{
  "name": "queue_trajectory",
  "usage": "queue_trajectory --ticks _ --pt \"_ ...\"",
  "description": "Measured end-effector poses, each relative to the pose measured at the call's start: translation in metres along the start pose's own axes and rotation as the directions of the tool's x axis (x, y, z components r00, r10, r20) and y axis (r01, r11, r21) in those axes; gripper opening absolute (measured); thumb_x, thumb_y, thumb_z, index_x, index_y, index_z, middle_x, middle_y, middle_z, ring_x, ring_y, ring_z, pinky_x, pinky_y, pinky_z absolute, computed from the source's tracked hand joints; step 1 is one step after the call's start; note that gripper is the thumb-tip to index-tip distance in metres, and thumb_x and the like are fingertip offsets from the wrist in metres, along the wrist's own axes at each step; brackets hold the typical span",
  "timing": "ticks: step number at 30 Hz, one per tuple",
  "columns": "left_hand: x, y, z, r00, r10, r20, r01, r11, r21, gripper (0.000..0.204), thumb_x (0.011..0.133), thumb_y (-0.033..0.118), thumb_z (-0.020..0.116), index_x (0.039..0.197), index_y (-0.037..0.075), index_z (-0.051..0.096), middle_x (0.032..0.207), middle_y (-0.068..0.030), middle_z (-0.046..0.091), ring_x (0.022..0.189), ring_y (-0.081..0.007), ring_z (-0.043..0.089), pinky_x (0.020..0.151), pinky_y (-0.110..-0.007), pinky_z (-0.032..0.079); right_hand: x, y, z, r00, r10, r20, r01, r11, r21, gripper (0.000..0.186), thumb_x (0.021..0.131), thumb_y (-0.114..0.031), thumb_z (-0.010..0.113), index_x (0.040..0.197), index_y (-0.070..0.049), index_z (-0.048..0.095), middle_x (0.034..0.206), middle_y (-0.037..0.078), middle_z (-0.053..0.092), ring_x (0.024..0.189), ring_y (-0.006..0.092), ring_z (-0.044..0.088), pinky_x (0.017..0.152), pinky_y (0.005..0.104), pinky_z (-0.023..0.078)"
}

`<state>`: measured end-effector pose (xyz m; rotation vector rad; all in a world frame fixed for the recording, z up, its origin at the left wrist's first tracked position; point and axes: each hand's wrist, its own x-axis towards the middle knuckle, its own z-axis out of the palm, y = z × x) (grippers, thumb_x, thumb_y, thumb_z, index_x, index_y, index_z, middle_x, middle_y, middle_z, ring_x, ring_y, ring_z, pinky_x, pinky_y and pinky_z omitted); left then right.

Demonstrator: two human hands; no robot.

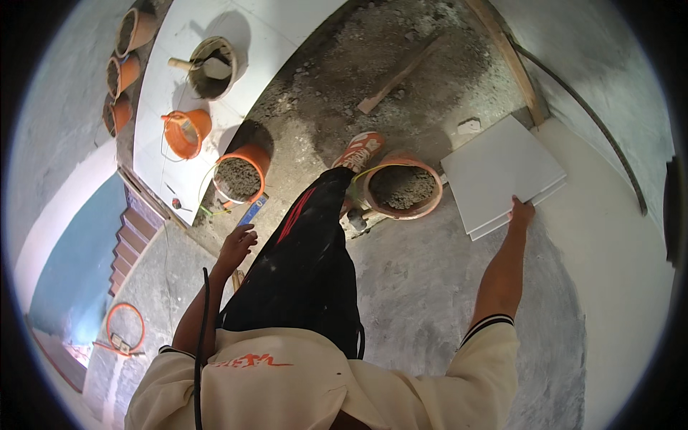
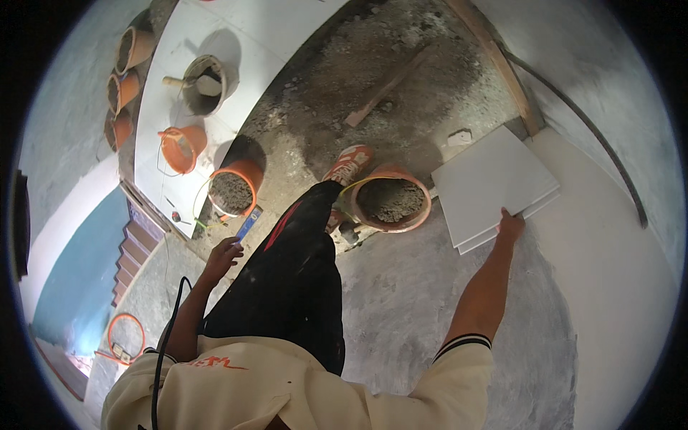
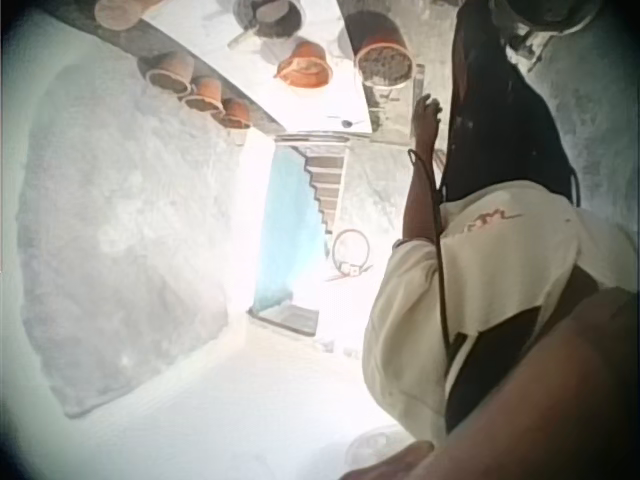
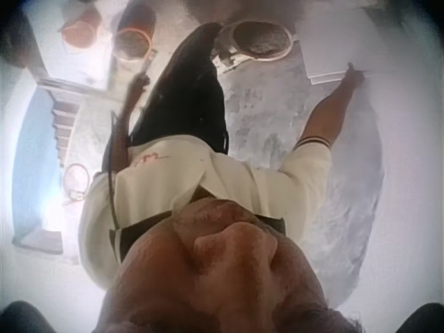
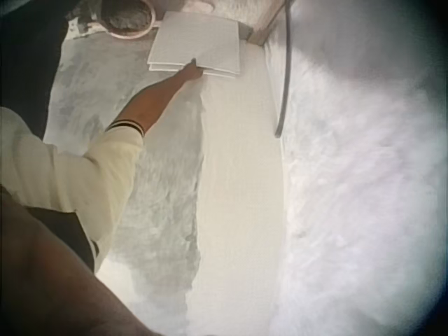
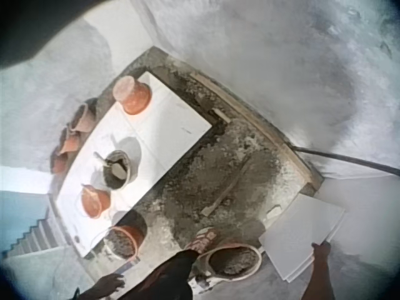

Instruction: The person installs white ceramic floor tiles in a room under construction. They use a spirit level to check alignment, a hammer to tap tiles into place, and a trowel to spread cement mortar. The person also uses a string line for alignment and handles buckets of mortar.

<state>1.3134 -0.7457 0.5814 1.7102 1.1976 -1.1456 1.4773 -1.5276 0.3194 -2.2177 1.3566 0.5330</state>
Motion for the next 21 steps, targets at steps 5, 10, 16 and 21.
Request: queue_trajectory --ticks 5,10,16,21 --pt "0.013 -0.042 0.014 0.992 0.124 -0.018 -0.125 0.987 -0.097 0.046 0.101 0.035 0.063 0.135 0.003 0.06 0.102 -0.0122 0.073 0.094 -0.019 0.072 0.077 -0.034 0.056 0.036 0.015 -0.054 0.985 -0.021 0.171 0.055 0.979 -0.197 0.039 0.096 -0.021 0.071 0.128 0.001 0.065 0.109 0.01 0.07 0.097 0.0221 0.067 0.087 0.0367 0.059" --pt "-0.013 -0.09 -0.02 0.969 0.208 -0.132 -0.21 0.978 -0.006 0.048 0.101 0.035 0.063 0.136 0.002 0.06 0.107 -0.0114 0.072 0.097 -0.0198 0.071 0.08 -0.035 0.056 -0.054 0.013 -0.039 0.931 0.159 0.329 -0.299 0.848 0.437 0.053 0.103 -0.022 0.061 0.15 -0.002 0.046 0.146 0.016 0.055 0.136 0.0311 0.052 0.112 0.0408 0.046" --pt "-0.036 -0.195 -0.024 0.94 0.254 -0.226 -0.291 0.946 -0.145 0.051 0.1 0.037 0.063 0.136 0.001 0.059 0.112 -0.0149 0.072 0.099 -0.0214 0.071 0.085 -0.037 0.056 -0.197 0.032 -0.056 0.94 -0.17 0.296 0.054 0.93 0.363 0.047 0.103 -0.028 0.062 0.138 0.001 0.057 0.128 0.016 0.065 0.112 0.0261 0.066 0.097 0.0374 0.054" --pt "-0.07 -0.312 -0.022 0.892 0.274 -0.359 -0.346 0.925 -0.155 0.054 0.096 0.043 0.066 0.131 0.002 0.064 0.111 -0.023 0.073 0.105 -0.0332 0.071 0.092 -0.042 0.055 -0.385 0.121 -0.042 0.881 -0.241 0.407 0.114 0.943 0.313 0.024 0.102 -0.024 0.058 0.093 -0.004 0.066 0.079 0.008 0.067 0.068 0.0156 0.061 0.059 0.0273 0.05"
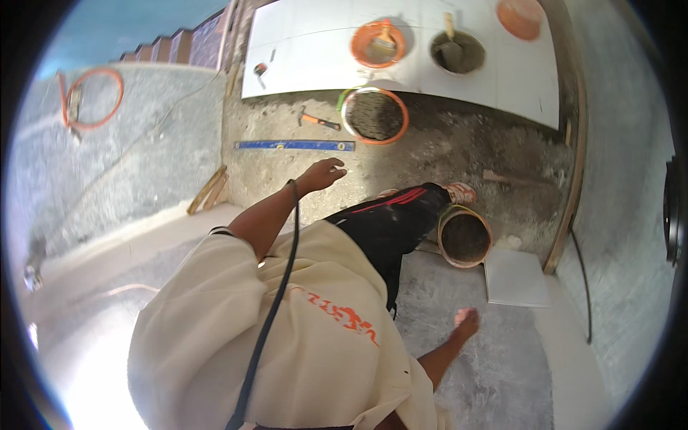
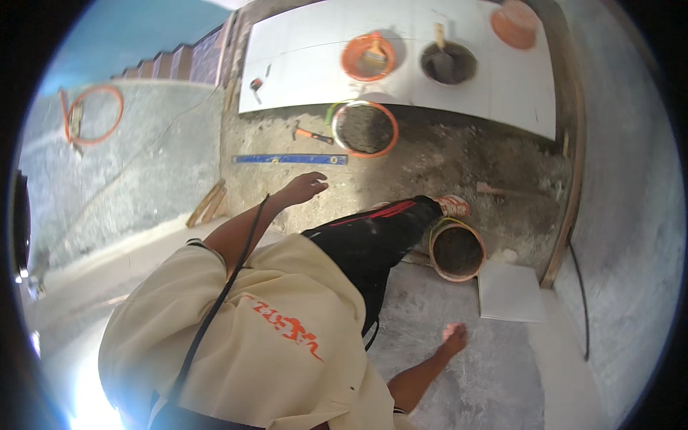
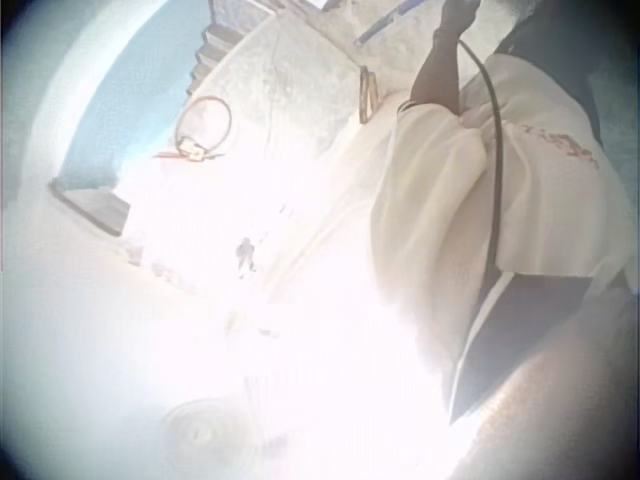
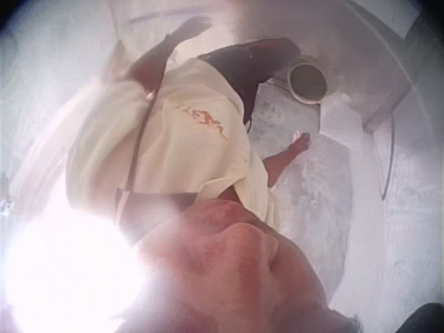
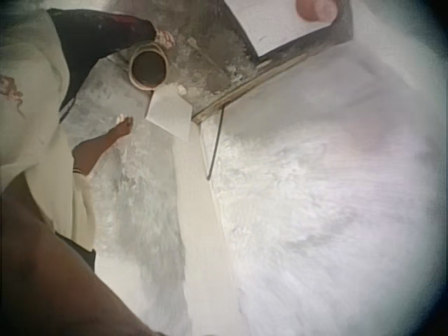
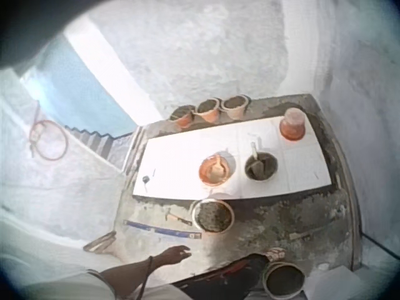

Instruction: The person installs white ceramic floor tiles in a room under construction. They use a spirit level to check alignment, a hammer to tap tiles into place, and a trowel to spread cement mortar. The person also uses a string line for alignment and handles buckets of mortar.

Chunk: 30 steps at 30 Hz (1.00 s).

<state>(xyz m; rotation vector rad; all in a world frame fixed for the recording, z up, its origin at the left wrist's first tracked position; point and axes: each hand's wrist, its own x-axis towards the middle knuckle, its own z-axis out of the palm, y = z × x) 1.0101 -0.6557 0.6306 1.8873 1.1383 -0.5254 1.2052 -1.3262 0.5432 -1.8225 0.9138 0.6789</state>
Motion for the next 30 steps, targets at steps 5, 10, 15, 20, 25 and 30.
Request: queue_trajectory --ticks 5,10,15,20,25,30 --pt "-0.059 -0.056 -0.024 0.997 0.03 -0.067 -0.035 0.996 -0.08 0.054 0.093 0.044 0.069 0.126 0.001 0.066 0.108 -0.0263 0.073 0.103 -0.0366 0.072 0.09 -0.043 0.056 -0.106 0.062 0.02 0.983 0.109 0.147 -0.078 0.977 -0.2 0.031 0.094 -0.008 0.062 0.125 -0.002 0.064 0.094 0.01 0.069 0.076 0.0207 0.063 0.07 0.0347 0.055" --pt "-0.11 -0.088 -0.047 0.989 -0.044 -0.14 0.014 0.978 -0.21 0.055 0.095 0.043 0.068 0.132 0.003 0.064 0.115 -0.0247 0.072 0.104 -0.0366 0.071 0.091 -0.044 0.056 -0.136 0.057 0.021 0.915 -0.025 0.403 0.217 0.872 -0.439 0.045 0.094 -0.004 0.062 0.138 0.0 0.058 0.109 0.017 0.069 0.097 0.0303 0.069 0.085 0.0416 0.057" --pt "-0.132 -0.124 -0.049 0.986 -0.069 -0.15 0.03 0.97 -0.243 0.056 0.095 0.044 0.067 0.132 0.002 0.064 0.117 -0.025 0.071 0.109 -0.0375 0.07 0.094 -0.045 0.055 -0.132 0.052 0.005 0.98 0.126 0.155 -0.077 0.954 -0.289 0.046 0.102 -0.025 0.055 0.141 -0.001 0.053 0.129 0.017 0.064 0.117 0.0327 0.064 0.103 0.0487 0.046" --pt "-0.142 -0.123 -0.06 0.994 -0.093 -0.059 0.053 0.875 -0.482 0.058 0.096 0.048 0.065 0.131 0.002 0.065 0.117 -0.0254 0.071 0.108 -0.0374 0.07 0.092 -0.045 0.055 -0.135 0.032 0.009 0.941 0.329 0.086 -0.313 0.937 -0.156 0.044 0.104 -0.031 0.052 0.137 -0.002 0.054 0.129 0.015 0.062 0.119 0.0311 0.06 0.104 0.0482 0.043" --pt "-0.127 -0.157 -0.064 0.98 -0.134 -0.145 0.072 0.926 -0.371 0.059 0.094 0.054 0.061 0.121 0.003 0.073 0.12 -0.0229 0.072 0.113 -0.0376 0.069 0.1 -0.045 0.051 -0.149 0.006 0.064 0.949 0.242 0.203 -0.177 0.941 -0.29 0.037 0.103 -0.028 0.054 0.13 -0.003 0.058 0.119 0.012 0.062 0.108 0.0287 0.061 0.094 0.0453 0.045" --pt "-0.147 -0.22 -0.086 0.874 -0.424 -0.239 0.304 0.858 -0.414 0.052 0.091 0.047 0.061 0.114 0.002 0.075 0.114 -0.0216 0.074 0.11 -0.0395 0.069 0.098 -0.046 0.052 -0.17 -0.035 0.139 0.934 0.166 0.316 -0.028 0.917 -0.399 0.031 0.102 -0.026 0.055 0.123 -0.004 0.062 0.108 0.01 0.062 0.097 0.0263 0.061 0.084 0.0424 0.047"
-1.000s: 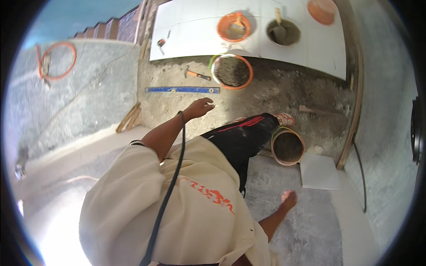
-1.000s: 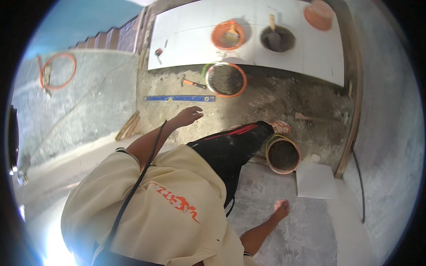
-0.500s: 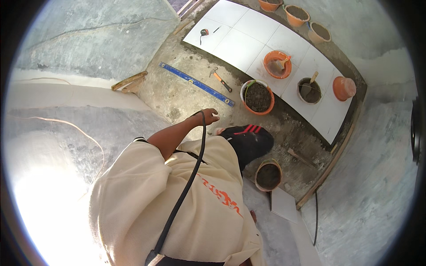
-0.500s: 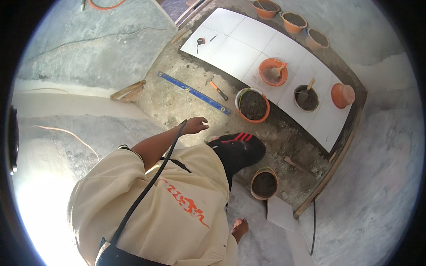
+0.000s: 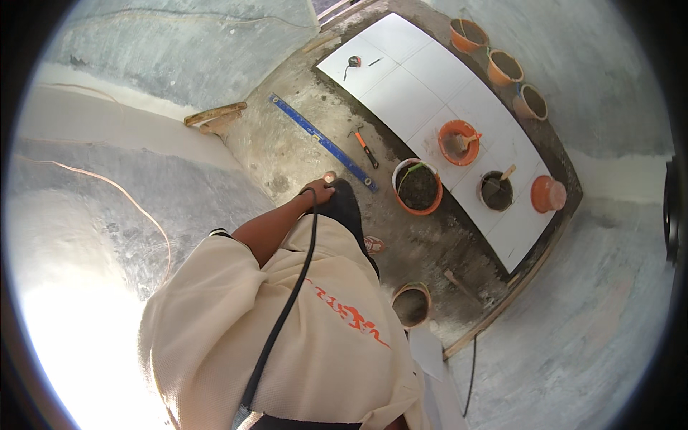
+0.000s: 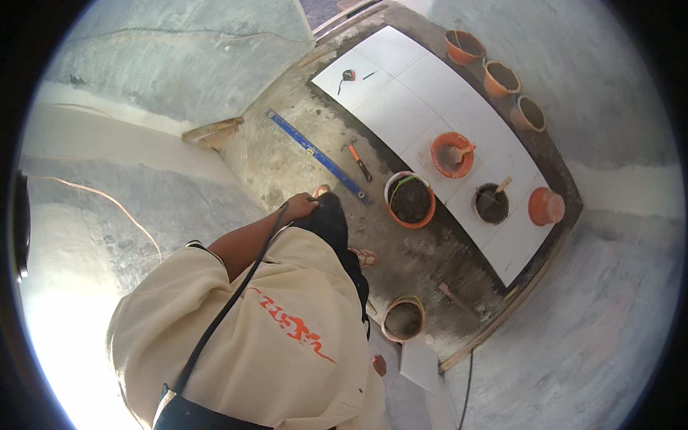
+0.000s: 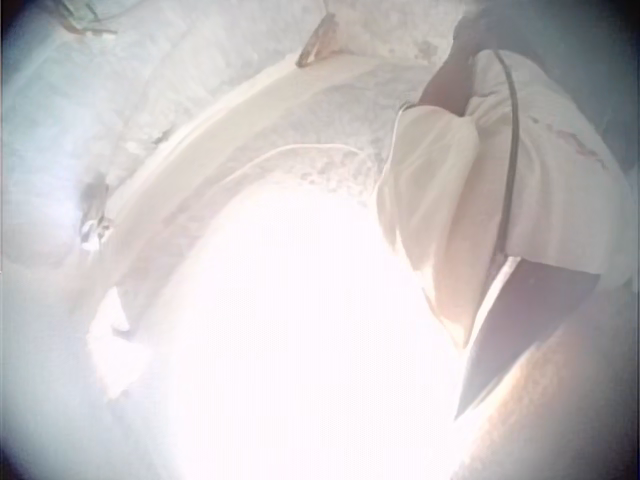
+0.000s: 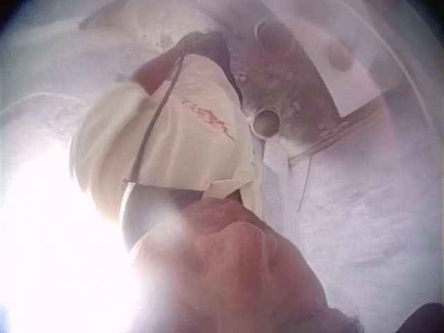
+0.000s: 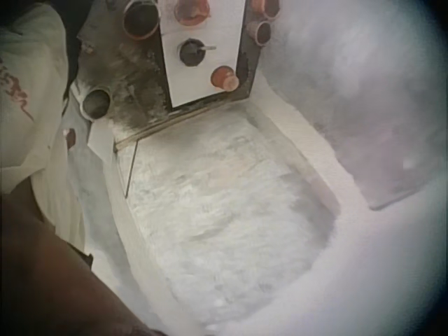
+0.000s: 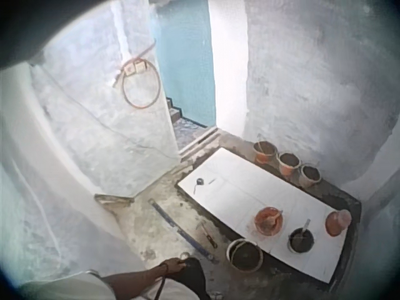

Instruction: The person installs white ceramic floor tiles in a room under construction. They use a spirit level to check alignment, a hammer to tap tiles into place, and a trowel to spread cement mortar. The person also uses a string line for alignment and handles buckets of mortar.

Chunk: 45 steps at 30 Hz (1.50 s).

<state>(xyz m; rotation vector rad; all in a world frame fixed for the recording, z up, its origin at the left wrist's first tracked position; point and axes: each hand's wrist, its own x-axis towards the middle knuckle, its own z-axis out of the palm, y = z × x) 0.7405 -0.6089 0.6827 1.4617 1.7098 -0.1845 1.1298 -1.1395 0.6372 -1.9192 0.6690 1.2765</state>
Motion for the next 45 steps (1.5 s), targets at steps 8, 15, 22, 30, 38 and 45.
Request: queue_trajectory --ticks 8,15,22,30,38,45 --pt "-0.007 -0.061 -0.057 0.996 -0.092 -0.016 0.091 0.993 -0.079 0.05 0.092 0.043 0.065 0.119 0.002 0.07 0.113 -0.0229 0.072 0.108 -0.0399 0.068 0.096 -0.047 0.053 -0.02 -0.111 0.131 0.974 -0.176 0.142 0.209 0.939 -0.272 0.021 0.101 -0.021 0.058 0.112 -0.005 0.068 0.091 0.007 0.061 0.079 0.0223 0.062 0.069 0.0378 0.05" --pt "0.008 -0.104 -0.068 0.987 -0.154 -0.047 0.135 0.953 -0.272 0.051 0.094 0.039 0.065 0.13 0.004 0.064 0.122 -0.0247 0.068 0.113 -0.0399 0.067 0.098 -0.049 0.052 -0.086 -0.214 0.374 0.881 -0.262 0.393 0.466 0.623 -0.628 0.018 0.101 -0.018 0.062 0.104 0.0 0.066 0.084 0.006 0.061 0.074 0.0155 0.059 0.064 0.0303 0.052" --pt "0.068 -0.126 -0.027 0.943 -0.332 0.006 0.241 0.67 -0.702 0.045 0.094 0.038 0.067 0.121 0.001 0.069 0.106 -0.0207 0.073 0.1 -0.036 0.071 0.088 -0.044 0.054 -0.052 -0.197 0.617 0.775 -0.158 0.612 0.631 0.235 -0.739 0.031 0.1 -0.018 0.063 0.122 0.004 0.064 0.091 0.008 0.065 0.076 0.0146 0.064 0.064 0.0307 0.052" --pt "0.154 -0.165 0.112 0.802 -0.578 0.152 0.21 0.034 -0.977 0.026 0.099 0.024 0.061 0.105 -0.001 0.069 0.086 -0.0056 0.069 0.079 -0.0117 0.065 0.075 -0.029 0.053 0.171 -0.069 0.853 0.698 0.012 0.716 0.702 -0.21 -0.681 0.043 0.089 -0.026 0.07 0.125 -0.003 0.066 0.084 0.014 0.072 0.082 0.0308 0.071 0.078 0.0427 0.054" --pt "0.194 -0.16 0.125 0.849 -0.525 0.064 0.197 0.203 -0.959 0.032 0.098 0.023 0.067 0.12 0.0 0.066 0.098 -0.0155 0.071 0.089 -0.0297 0.07 0.082 -0.04 0.055 0.324 0.003 0.965 0.458 -0.165 0.874 0.517 -0.75 -0.413 0.072 0.087 -0.038 0.08 0.142 -0.005 0.049 0.129 0.021 0.059 0.12 0.0397 0.058 0.097 0.0524 0.05" --pt "0.187 -0.14 0.125 0.901 -0.433 -0.01 0.133 0.3 -0.945 0.036 0.098 0.017 0.069 0.129 0.0 0.062 0.096 -0.0153 0.069 0.085 -0.0239 0.071 0.079 -0.034 0.057 0.344 -0.012 0.963 0.395 -0.12 0.911 0.431 -0.851 -0.299 0.066 0.084 -0.037 0.081 0.13 -0.001 0.05 0.125 0.023 0.059 0.122 0.0409 0.056 0.099 0.0494 0.049"
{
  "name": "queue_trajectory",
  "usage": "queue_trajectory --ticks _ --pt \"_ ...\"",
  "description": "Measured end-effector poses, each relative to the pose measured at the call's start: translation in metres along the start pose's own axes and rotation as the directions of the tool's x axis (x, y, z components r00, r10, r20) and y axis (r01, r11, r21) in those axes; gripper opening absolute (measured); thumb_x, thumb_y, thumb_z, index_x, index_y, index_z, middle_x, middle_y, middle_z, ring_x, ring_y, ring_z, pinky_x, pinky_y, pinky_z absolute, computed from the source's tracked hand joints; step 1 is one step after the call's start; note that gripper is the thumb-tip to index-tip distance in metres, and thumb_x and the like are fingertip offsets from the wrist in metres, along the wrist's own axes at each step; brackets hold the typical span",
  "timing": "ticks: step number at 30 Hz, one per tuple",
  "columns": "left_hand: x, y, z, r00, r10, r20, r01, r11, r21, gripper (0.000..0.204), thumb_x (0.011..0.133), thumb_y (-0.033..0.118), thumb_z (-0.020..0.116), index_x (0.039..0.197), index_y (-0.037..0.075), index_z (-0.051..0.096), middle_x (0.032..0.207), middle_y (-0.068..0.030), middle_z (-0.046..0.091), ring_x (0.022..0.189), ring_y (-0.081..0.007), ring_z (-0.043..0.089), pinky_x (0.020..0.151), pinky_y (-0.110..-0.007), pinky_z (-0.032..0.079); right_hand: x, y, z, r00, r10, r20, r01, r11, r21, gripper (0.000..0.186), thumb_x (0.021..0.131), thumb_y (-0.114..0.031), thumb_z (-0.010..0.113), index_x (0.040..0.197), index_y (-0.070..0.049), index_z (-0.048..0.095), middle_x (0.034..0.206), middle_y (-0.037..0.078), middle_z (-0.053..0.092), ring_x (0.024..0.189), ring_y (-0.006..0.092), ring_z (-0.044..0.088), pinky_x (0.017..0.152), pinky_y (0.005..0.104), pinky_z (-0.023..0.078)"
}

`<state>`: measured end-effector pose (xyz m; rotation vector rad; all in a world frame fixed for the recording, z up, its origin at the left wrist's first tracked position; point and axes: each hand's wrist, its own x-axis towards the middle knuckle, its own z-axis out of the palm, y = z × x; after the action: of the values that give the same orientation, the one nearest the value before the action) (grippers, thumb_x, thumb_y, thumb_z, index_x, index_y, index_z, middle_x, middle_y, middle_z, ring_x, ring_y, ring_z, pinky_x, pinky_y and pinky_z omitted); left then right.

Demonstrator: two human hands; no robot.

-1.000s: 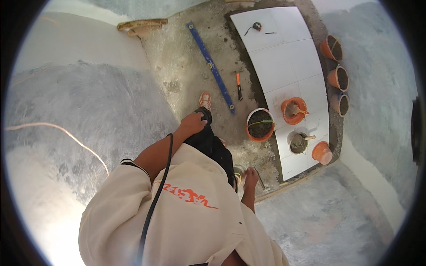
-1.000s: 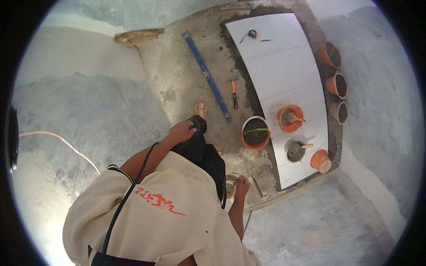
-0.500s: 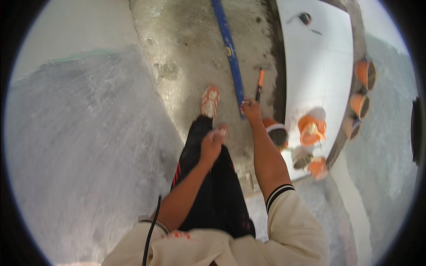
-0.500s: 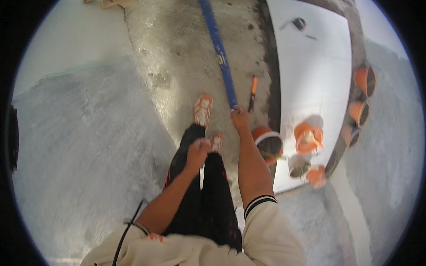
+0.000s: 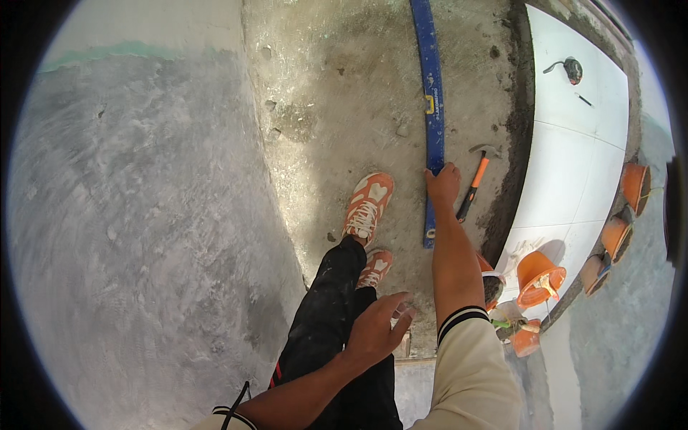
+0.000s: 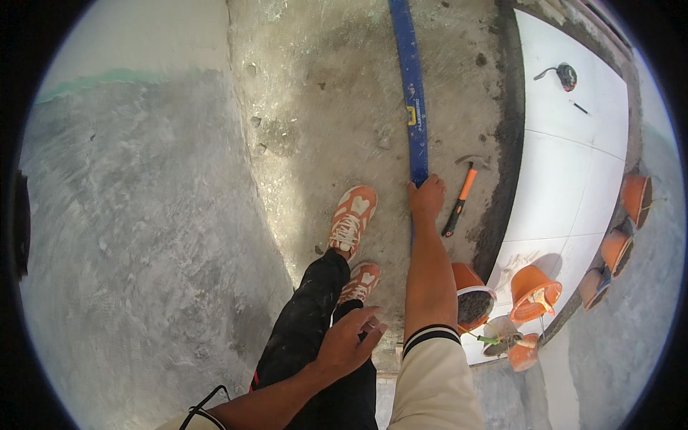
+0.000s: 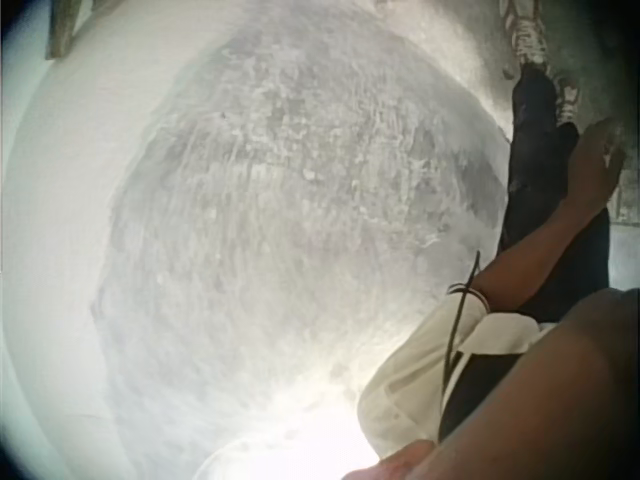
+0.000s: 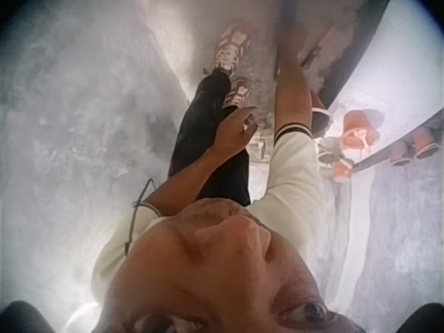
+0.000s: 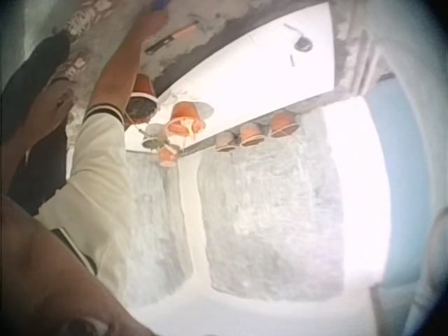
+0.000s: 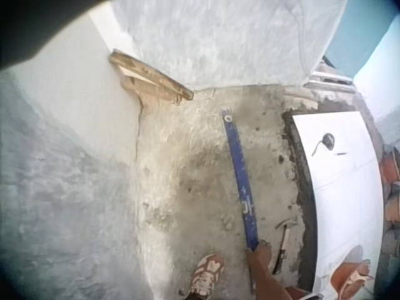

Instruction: The person installs white ceramic floor tiles in a room under construction. They use a spirit level to check alignment, a hammer to tap tiles into place, and a trowel to spread cement mortar. The person also uses a string line for alignment and handles buckets of mortar.

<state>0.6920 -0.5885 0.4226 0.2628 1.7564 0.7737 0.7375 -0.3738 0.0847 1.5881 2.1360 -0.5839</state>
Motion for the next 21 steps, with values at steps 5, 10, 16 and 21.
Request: queue_trajectory --ticks 5,10,16,21 --pt "-0.004 -0.011 0.015 1.0 0.005 -0.03 -0.007 0.999 -0.054 0.035 0.098 0.019 0.068 0.126 -0.001 0.064 0.095 -0.0139 0.07 0.088 -0.0215 0.071 0.081 -0.033 0.056 -0.061 0.017 -0.047 0.99 0.12 -0.071 -0.07 0.868 0.491 0.054 0.083 -0.032 0.075 0.118 0.001 0.051 0.098 0.026 0.066 0.096 0.0451 0.067 0.084 0.0517 0.051" --pt "-0.005 -0.023 0.001 0.993 -0.032 -0.117 0.018 0.993 -0.118 0.039 0.1 0.027 0.066 0.125 -0.003 0.065 0.102 -0.0132 0.072 0.092 -0.0198 0.07 0.084 -0.035 0.055 -0.19 0.035 -0.109 0.989 0.085 -0.124 -0.006 0.846 0.534 0.055 0.084 -0.036 0.077 0.119 -0.001 0.051 0.095 0.024 0.067 0.09 0.043 0.069 0.079 0.0481 0.052" --pt "0.049 0.1 -0.066 0.909 0.226 -0.349 -0.286 0.95 -0.129 0.063 0.101 0.047 0.064 0.14 -0.002 0.056 0.119 -0.0145 0.069 0.104 -0.0227 0.067 0.086 -0.037 0.054 -0.334 0.057 -0.194 0.992 0.026 -0.125 0.057 0.785 0.617 0.056 0.081 -0.036 0.083 0.117 -0.001 0.056 0.091 0.018 0.066 0.078 0.0327 0.067 0.075 0.0426 0.053" --pt "0.018 0.261 -0.132 0.916 0.308 -0.256 -0.399 0.753 -0.523 0.055 0.097 0.048 0.07 0.132 0.007 0.06 0.103 -0.0071 0.07 0.087 -0.015 0.067 0.074 -0.033 0.056 -0.366 0.042 -0.25 0.971 -0.092 -0.219 0.213 0.746 0.631 0.062 0.078 -0.033 0.085 0.125 -0.001 0.06 0.102 0.02 0.065 0.088 0.0361 0.067 0.079 0.0454 0.053"
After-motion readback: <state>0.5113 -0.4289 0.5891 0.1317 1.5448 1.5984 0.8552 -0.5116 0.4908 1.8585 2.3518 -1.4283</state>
